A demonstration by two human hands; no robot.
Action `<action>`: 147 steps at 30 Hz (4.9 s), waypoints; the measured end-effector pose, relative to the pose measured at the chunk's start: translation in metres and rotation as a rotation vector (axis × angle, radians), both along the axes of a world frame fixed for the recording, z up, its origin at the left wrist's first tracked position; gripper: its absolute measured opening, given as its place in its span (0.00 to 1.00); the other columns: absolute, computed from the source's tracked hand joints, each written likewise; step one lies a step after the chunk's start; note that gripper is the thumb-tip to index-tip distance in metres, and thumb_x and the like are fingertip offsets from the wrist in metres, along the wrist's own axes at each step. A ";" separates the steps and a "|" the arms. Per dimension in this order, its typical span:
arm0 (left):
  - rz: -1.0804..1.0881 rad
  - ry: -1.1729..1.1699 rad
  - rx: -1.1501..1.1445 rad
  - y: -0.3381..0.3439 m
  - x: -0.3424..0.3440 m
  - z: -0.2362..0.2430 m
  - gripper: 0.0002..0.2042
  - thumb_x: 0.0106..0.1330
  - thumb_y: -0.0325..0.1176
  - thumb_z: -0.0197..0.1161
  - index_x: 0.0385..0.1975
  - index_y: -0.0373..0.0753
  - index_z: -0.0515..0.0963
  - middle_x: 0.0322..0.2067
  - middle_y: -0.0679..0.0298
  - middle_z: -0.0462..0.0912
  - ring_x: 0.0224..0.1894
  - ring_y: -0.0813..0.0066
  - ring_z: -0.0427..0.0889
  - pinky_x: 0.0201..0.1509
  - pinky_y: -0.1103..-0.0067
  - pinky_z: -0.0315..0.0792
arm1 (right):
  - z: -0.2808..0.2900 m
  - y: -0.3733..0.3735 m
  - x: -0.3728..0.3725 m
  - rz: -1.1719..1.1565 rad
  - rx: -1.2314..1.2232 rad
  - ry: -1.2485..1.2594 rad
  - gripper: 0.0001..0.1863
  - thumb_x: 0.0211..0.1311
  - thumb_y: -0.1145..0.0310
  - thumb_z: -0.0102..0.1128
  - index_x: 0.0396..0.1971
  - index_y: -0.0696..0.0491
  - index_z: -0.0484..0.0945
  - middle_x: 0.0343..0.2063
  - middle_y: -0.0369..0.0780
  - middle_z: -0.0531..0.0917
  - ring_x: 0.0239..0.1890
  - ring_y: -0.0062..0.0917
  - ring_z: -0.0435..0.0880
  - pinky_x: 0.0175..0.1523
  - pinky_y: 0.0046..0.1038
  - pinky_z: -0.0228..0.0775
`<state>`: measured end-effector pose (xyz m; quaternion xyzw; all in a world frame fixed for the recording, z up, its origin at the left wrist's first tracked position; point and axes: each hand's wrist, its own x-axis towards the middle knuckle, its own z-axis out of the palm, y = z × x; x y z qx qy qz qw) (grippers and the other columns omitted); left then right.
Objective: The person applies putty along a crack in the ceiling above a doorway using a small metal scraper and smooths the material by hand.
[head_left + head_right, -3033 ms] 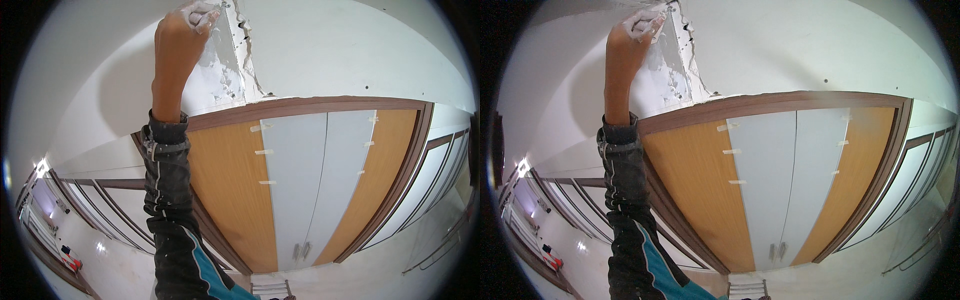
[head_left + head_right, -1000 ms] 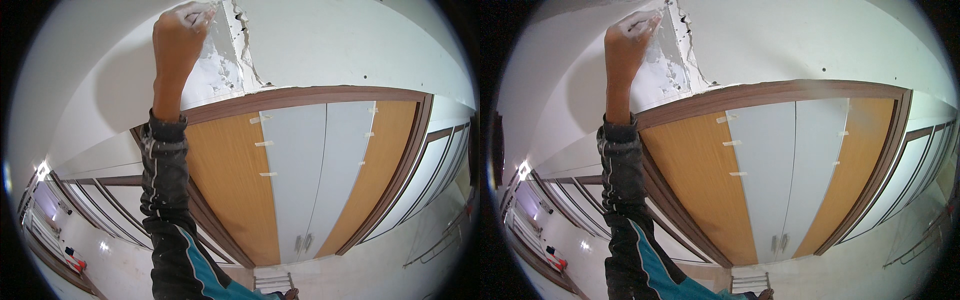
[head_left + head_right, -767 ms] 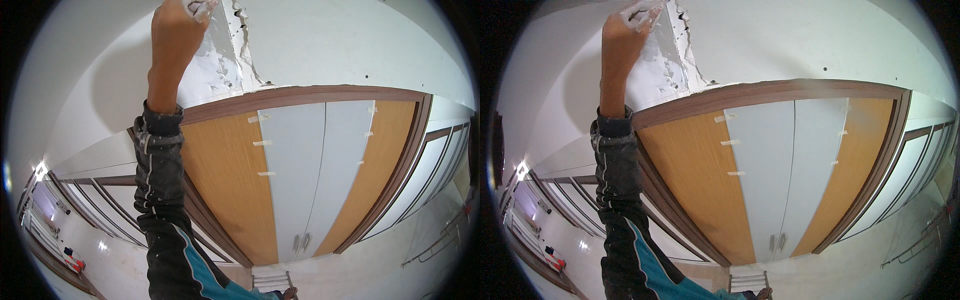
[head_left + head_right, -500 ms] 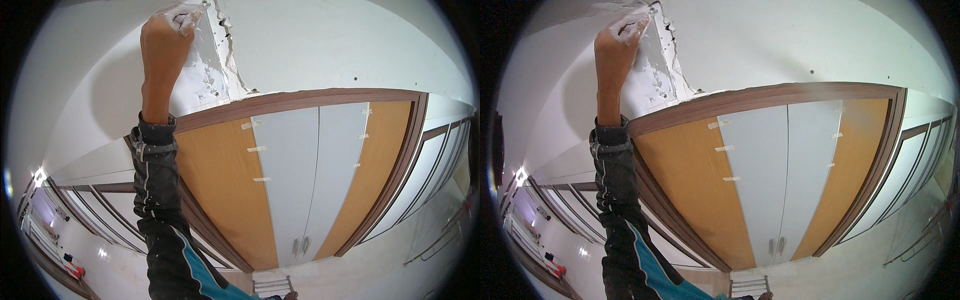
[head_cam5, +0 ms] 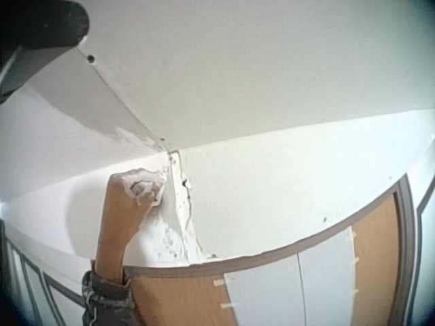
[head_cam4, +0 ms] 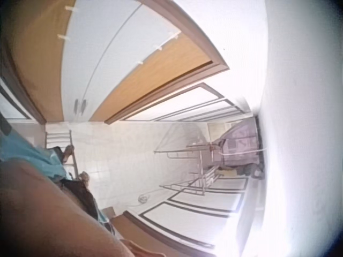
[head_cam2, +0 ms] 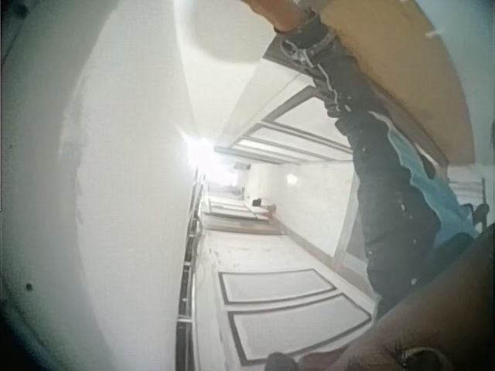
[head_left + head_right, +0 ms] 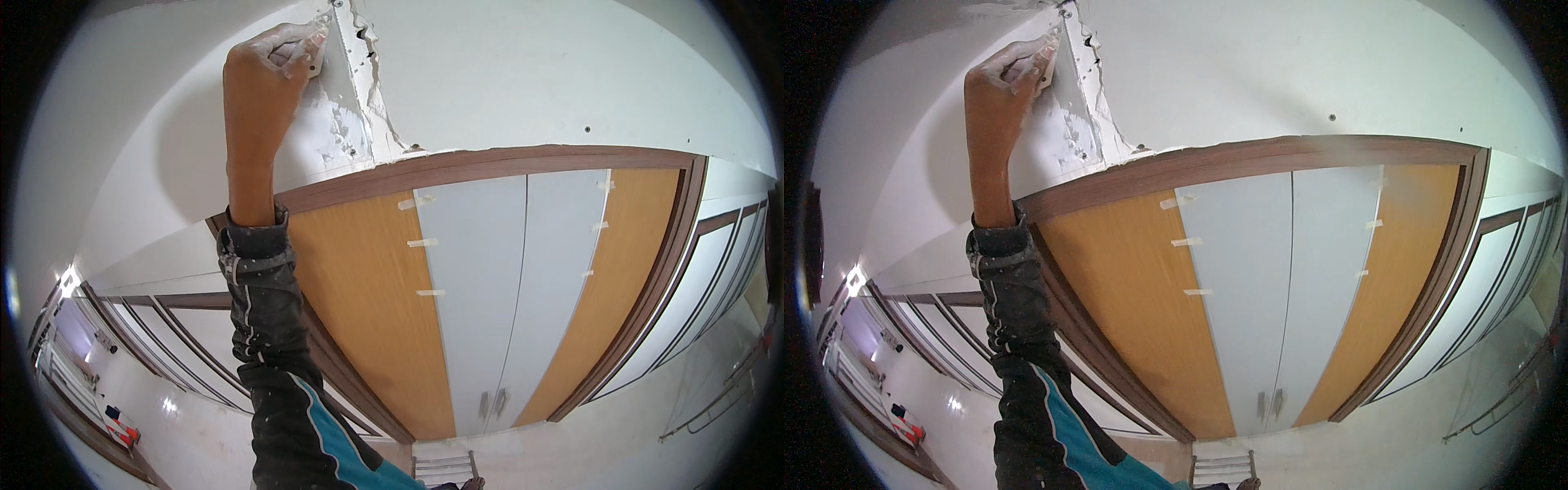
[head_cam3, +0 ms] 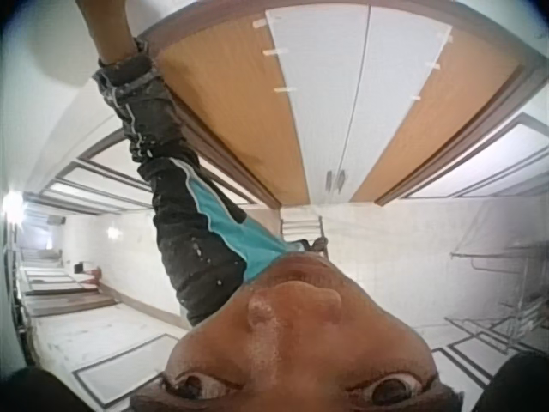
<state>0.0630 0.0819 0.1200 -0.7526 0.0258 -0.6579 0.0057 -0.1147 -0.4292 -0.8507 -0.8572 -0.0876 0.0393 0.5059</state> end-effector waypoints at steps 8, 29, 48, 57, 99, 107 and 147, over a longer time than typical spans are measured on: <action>-0.032 -0.114 0.031 0.010 0.008 -0.017 0.11 0.65 0.36 0.65 0.39 0.34 0.84 0.26 0.61 0.84 0.26 0.76 0.78 0.35 0.80 0.72 | -0.006 -0.001 0.005 0.011 0.018 -0.035 0.12 0.48 0.69 0.68 0.35 0.49 0.81 0.37 0.38 0.83 0.45 0.38 0.79 0.54 0.42 0.69; -0.011 0.014 0.016 0.011 0.011 0.022 0.15 0.63 0.36 0.66 0.49 0.41 0.83 0.19 0.59 0.83 0.14 0.80 0.62 0.26 0.79 0.68 | -0.066 -0.023 -0.019 -0.018 0.194 -0.233 0.15 0.46 0.70 0.70 0.39 0.48 0.83 0.40 0.38 0.84 0.49 0.39 0.80 0.59 0.44 0.69; -0.048 0.026 0.073 0.026 0.003 0.002 0.15 0.63 0.37 0.66 0.50 0.45 0.83 0.29 0.55 0.87 0.23 0.81 0.75 0.35 0.82 0.72 | -0.013 -0.004 0.017 0.080 0.156 -0.243 0.13 0.48 0.68 0.70 0.37 0.49 0.83 0.37 0.39 0.84 0.48 0.39 0.80 0.59 0.44 0.68; 0.003 0.117 -0.078 0.017 -0.006 -0.014 0.18 0.66 0.38 0.63 0.53 0.37 0.80 0.39 0.53 0.88 0.40 0.79 0.83 0.47 0.82 0.74 | -0.008 0.011 0.020 0.075 0.175 -0.186 0.13 0.48 0.67 0.69 0.37 0.49 0.83 0.36 0.39 0.84 0.46 0.38 0.80 0.57 0.44 0.68; -0.124 -0.065 0.035 0.022 0.003 -0.005 0.12 0.68 0.35 0.61 0.45 0.36 0.82 0.29 0.59 0.86 0.25 0.78 0.78 0.33 0.80 0.72 | -0.001 0.029 0.004 -0.024 0.288 -0.089 0.11 0.48 0.66 0.69 0.34 0.49 0.82 0.32 0.40 0.82 0.40 0.38 0.79 0.49 0.43 0.69; -0.180 0.117 -0.137 0.014 -0.015 -0.014 0.13 0.65 0.31 0.64 0.47 0.34 0.81 0.31 0.58 0.86 0.29 0.81 0.77 0.35 0.82 0.72 | -0.002 0.030 0.006 -0.034 0.296 -0.084 0.11 0.48 0.65 0.69 0.34 0.49 0.82 0.31 0.40 0.81 0.39 0.38 0.79 0.48 0.43 0.69; -0.383 0.102 -0.162 0.007 -0.017 -0.011 0.13 0.64 0.27 0.65 0.48 0.33 0.79 0.32 0.58 0.87 0.34 0.76 0.85 0.39 0.83 0.78 | -0.015 0.031 0.014 -0.058 0.365 -0.078 0.10 0.48 0.64 0.68 0.32 0.50 0.82 0.26 0.41 0.79 0.33 0.38 0.78 0.41 0.41 0.69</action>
